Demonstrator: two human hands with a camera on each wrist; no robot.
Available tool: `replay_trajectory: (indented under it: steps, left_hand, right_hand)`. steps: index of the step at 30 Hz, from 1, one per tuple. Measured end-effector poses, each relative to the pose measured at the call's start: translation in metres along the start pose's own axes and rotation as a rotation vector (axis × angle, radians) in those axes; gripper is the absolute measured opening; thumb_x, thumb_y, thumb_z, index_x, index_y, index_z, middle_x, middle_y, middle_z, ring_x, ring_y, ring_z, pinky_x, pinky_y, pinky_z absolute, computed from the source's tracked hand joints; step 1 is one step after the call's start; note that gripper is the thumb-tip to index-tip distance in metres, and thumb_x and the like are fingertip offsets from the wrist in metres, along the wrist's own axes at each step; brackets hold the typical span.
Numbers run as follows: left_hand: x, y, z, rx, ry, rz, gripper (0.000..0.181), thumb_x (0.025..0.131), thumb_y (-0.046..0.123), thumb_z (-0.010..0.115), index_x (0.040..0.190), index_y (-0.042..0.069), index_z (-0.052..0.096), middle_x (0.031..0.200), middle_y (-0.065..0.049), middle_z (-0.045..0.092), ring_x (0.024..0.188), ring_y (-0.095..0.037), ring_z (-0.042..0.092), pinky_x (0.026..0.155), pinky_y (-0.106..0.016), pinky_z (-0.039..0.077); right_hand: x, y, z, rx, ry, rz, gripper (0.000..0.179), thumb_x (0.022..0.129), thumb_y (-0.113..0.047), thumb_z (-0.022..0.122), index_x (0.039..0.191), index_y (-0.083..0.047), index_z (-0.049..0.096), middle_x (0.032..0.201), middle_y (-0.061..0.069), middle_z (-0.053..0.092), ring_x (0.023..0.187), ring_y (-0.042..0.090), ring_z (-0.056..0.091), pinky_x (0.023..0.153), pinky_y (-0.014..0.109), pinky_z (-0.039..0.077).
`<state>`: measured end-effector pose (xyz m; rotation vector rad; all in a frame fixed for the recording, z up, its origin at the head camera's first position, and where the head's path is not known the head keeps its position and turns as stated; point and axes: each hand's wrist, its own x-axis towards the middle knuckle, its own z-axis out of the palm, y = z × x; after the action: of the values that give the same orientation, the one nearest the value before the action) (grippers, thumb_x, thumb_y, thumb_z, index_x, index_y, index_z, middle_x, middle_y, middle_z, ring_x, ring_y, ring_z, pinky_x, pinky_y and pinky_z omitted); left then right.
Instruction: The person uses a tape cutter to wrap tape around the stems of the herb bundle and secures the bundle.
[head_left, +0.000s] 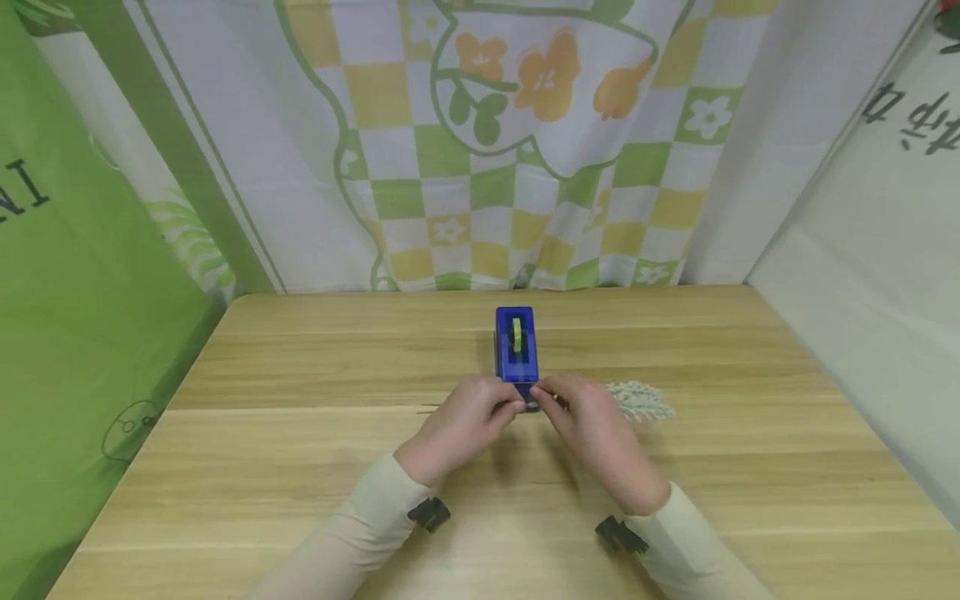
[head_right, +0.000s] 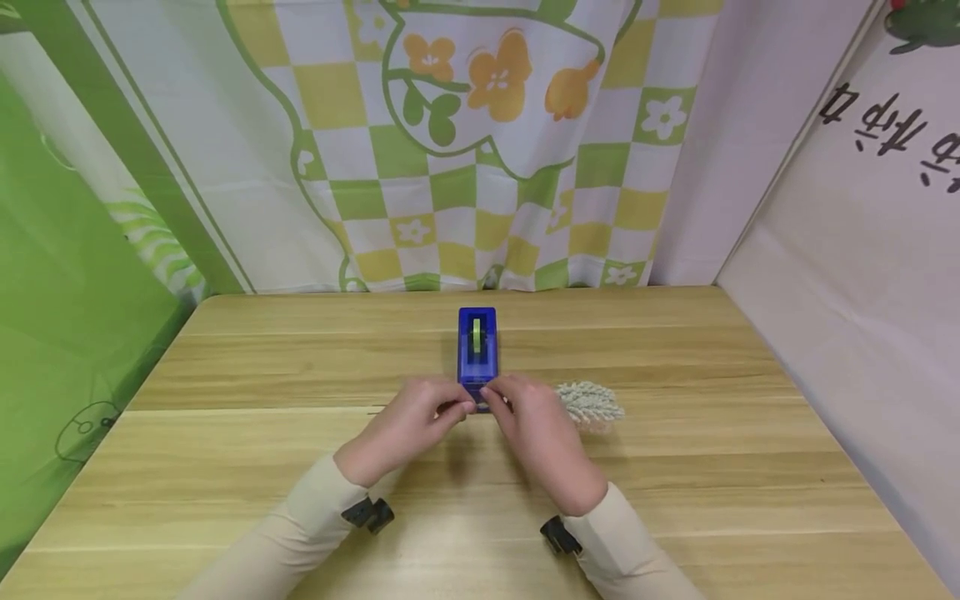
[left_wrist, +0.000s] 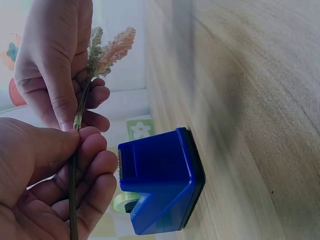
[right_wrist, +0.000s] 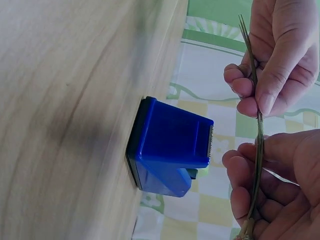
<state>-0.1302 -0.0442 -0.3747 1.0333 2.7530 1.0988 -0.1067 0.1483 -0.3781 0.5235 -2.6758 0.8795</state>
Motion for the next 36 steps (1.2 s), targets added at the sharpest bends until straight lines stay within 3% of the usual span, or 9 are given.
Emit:
replay_trajectory:
  steps: [4, 7, 11, 18, 22, 30, 36]
  left_hand:
    - [0.001, 0.001, 0.000, -0.001, 0.004, 0.012, 0.017, 0.103, 0.011, 0.065, 0.096, 0.000, 0.077, 0.091, -0.008, 0.077, 0.075, -0.012, 0.062, 0.070, -0.024, 0.053]
    - [0.001, 0.001, 0.001, -0.001, 0.010, 0.015, 0.016, 0.102, 0.010, 0.066, 0.096, 0.000, 0.077, 0.093, -0.009, 0.078, 0.079, -0.014, 0.066, 0.073, -0.026, 0.056]
    - [0.000, 0.002, 0.001, 0.006, 0.014, 0.011, 0.016, 0.102, 0.011, 0.066, 0.097, 0.000, 0.077, 0.095, -0.010, 0.078, 0.083, -0.017, 0.069, 0.077, -0.030, 0.058]
    - [0.000, 0.001, 0.001, 0.027, 0.014, 0.000, 0.015, 0.103, 0.010, 0.065, 0.098, 0.003, 0.078, 0.096, -0.008, 0.077, 0.086, -0.017, 0.070, 0.078, -0.030, 0.058]
    - [0.000, 0.000, 0.002, 0.033, 0.014, 0.012, 0.015, 0.103, 0.010, 0.066, 0.099, 0.003, 0.078, 0.096, -0.008, 0.077, 0.086, -0.017, 0.070, 0.077, -0.029, 0.058]
    - [-0.002, 0.000, 0.005, 0.038, 0.015, 0.012, 0.012, 0.101, 0.009, 0.068, 0.099, 0.001, 0.077, 0.096, -0.009, 0.076, 0.087, -0.018, 0.069, 0.078, -0.030, 0.058]
    - [-0.003, 0.001, 0.007, 0.037, 0.020, 0.006, 0.009, 0.099, 0.008, 0.070, 0.098, 0.002, 0.077, 0.096, -0.008, 0.076, 0.087, -0.017, 0.068, 0.079, -0.030, 0.058]
  right_hand:
    - [-0.001, 0.000, -0.001, -0.054, 0.001, -0.003, 0.013, 0.102, -0.013, 0.068, 0.096, -0.006, 0.077, 0.089, 0.006, 0.076, 0.070, 0.010, 0.063, 0.062, 0.025, 0.054]
    - [-0.001, 0.000, -0.001, -0.083, -0.002, -0.004, 0.017, 0.104, -0.012, 0.065, 0.108, -0.002, 0.077, 0.099, 0.012, 0.079, 0.082, 0.021, 0.074, 0.073, 0.036, 0.063]
    - [-0.001, 0.000, -0.004, -0.080, -0.004, 0.000, 0.023, 0.105, -0.011, 0.062, 0.121, 0.000, 0.074, 0.112, 0.016, 0.079, 0.099, 0.030, 0.077, 0.085, 0.045, 0.064]
    - [0.000, 0.001, -0.011, -0.076, -0.092, -0.100, 0.011, 0.103, -0.013, 0.066, 0.105, -0.012, 0.077, 0.099, 0.001, 0.077, 0.085, 0.011, 0.069, 0.074, 0.031, 0.059]
    - [0.000, 0.001, -0.014, -0.107, -0.156, -0.148, 0.012, 0.102, -0.015, 0.067, 0.105, -0.012, 0.079, 0.093, -0.003, 0.074, 0.080, 0.006, 0.063, 0.071, 0.024, 0.056]
    - [0.002, 0.003, -0.015, -0.072, -0.264, -0.135, 0.013, 0.103, -0.015, 0.066, 0.105, -0.011, 0.078, 0.092, -0.003, 0.072, 0.080, 0.003, 0.061, 0.073, 0.024, 0.057]
    - [0.003, 0.004, -0.015, -0.071, -0.292, -0.128, 0.011, 0.103, -0.015, 0.066, 0.102, -0.010, 0.076, 0.090, -0.005, 0.070, 0.077, 0.002, 0.059, 0.072, 0.023, 0.056]
